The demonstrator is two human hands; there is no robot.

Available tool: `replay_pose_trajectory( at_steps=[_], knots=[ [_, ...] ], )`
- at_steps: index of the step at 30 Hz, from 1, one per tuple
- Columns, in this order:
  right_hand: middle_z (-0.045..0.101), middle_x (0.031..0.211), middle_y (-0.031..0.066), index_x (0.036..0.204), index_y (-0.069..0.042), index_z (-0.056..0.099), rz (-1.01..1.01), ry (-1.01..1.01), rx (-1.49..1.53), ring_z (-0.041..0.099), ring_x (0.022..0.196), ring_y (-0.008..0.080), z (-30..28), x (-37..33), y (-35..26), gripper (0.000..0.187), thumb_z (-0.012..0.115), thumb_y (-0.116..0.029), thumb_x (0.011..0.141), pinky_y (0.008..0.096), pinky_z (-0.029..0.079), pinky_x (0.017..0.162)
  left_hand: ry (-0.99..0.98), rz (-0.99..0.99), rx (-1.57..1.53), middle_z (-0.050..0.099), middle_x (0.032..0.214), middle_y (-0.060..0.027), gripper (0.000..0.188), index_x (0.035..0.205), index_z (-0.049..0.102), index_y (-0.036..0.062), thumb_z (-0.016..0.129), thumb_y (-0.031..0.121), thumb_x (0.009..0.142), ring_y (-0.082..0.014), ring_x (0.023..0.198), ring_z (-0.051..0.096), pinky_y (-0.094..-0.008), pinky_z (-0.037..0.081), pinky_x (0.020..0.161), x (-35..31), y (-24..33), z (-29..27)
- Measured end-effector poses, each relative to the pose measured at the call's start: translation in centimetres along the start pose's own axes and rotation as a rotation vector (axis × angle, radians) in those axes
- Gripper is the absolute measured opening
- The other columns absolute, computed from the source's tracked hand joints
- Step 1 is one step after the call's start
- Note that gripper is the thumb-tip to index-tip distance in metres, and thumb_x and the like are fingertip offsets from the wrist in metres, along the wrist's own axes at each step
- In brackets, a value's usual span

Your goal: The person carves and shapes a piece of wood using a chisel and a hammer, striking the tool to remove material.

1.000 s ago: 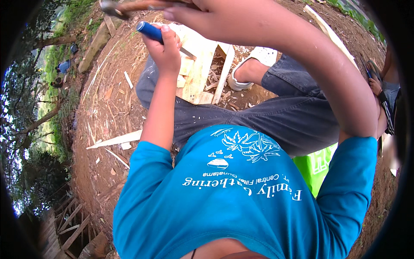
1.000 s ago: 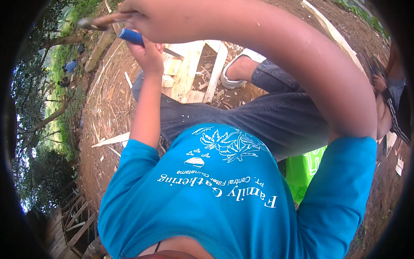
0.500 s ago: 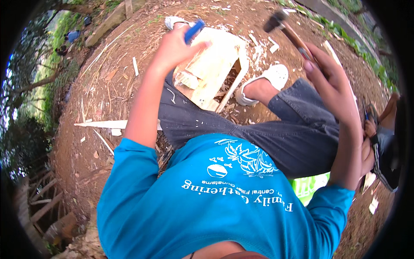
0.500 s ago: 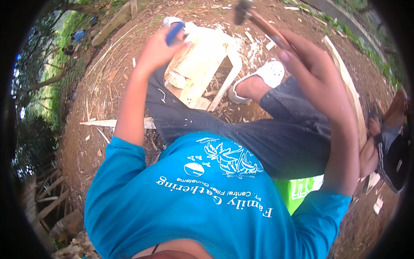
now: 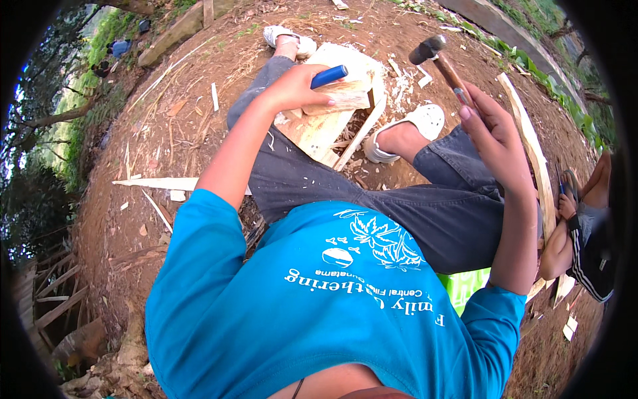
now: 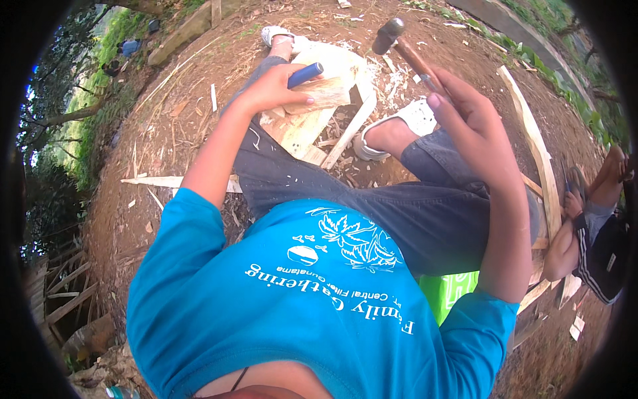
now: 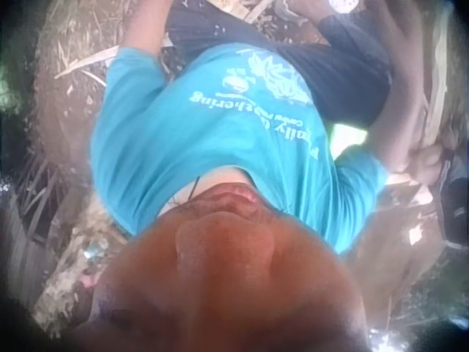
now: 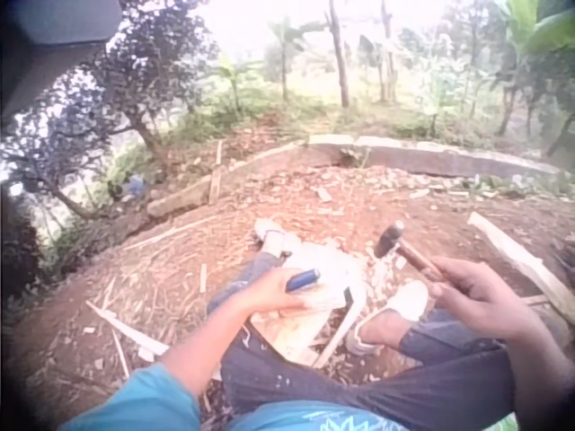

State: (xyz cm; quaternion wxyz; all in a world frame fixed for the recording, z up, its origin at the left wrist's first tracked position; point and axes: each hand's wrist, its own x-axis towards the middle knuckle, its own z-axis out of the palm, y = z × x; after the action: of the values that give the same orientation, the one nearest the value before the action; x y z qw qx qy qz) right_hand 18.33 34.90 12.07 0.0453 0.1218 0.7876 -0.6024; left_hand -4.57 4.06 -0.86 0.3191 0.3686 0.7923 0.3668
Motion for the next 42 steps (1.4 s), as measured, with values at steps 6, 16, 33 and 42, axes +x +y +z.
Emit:
replay_pose_trajectory(
  at_steps=[6, 16, 33, 42],
  knots=[
    [0.065, 0.112, 0.001, 0.142, 0.005, 0.055, 0.016, -0.018, 0.005, 0.056, 0.101, 0.0067, 0.5, -0.5, 0.4, 0.045, 0.062, -0.019, 0.105, 0.0249, 0.047, 0.089, 0.028, -0.152, 0.044, 0.073, 0.105, -0.0034, 0.05, 0.125, 0.07, 0.0077, 0.088, 0.018, 0.079, -0.0116, 0.096, 0.064, -0.0294, 0.05, 0.092, -1.0, 1.2, 0.3],
    [0.064, 0.113, 0.0004, 0.143, 0.004, 0.055, -0.014, -0.01, -0.018, 0.055, 0.101, 0.0059, 0.3, -0.8, 0.1, 0.044, 0.06, -0.02, 0.106, 0.0233, 0.046, 0.089, 0.14, -0.14, 0.102, 0.074, 0.105, -0.0082, 0.054, 0.13, 0.068, 0.004, 0.085, 0.023, 0.082, -0.0141, 0.095, 0.067, -0.0315, 0.054, 0.086, -2.0, 1.5, 1.8],
    [0.065, 0.109, 0.0015, 0.144, 0.003, 0.055, -0.047, -0.047, -0.045, 0.058, 0.099, 0.0071, 1.1, -0.5, 1.3, 0.046, 0.062, -0.023, 0.106, 0.025, 0.049, 0.087, 0.604, 0.095, -0.338, 0.075, 0.085, -0.0053, 0.027, 0.1, 0.069, 0.0041, 0.073, 0.031, 0.098, -0.0074, 0.063, 0.064, -0.0223, 0.048, 0.052, -2.6, 7.8, 0.5],
    [0.063, 0.101, -0.0019, 0.142, 0.002, 0.057, -0.031, -0.048, -0.107, 0.055, 0.092, 0.0053, 1.5, -0.3, 0.5, 0.045, 0.062, -0.023, 0.106, 0.0236, 0.047, 0.08, 0.733, 0.199, -0.717, 0.066, 0.078, -0.0098, 0.029, 0.112, 0.048, 0.0049, 0.063, 0.028, 0.104, -0.0183, 0.064, 0.07, -0.0304, 0.061, 0.056, -0.7, 9.4, 0.1]
  ],
)
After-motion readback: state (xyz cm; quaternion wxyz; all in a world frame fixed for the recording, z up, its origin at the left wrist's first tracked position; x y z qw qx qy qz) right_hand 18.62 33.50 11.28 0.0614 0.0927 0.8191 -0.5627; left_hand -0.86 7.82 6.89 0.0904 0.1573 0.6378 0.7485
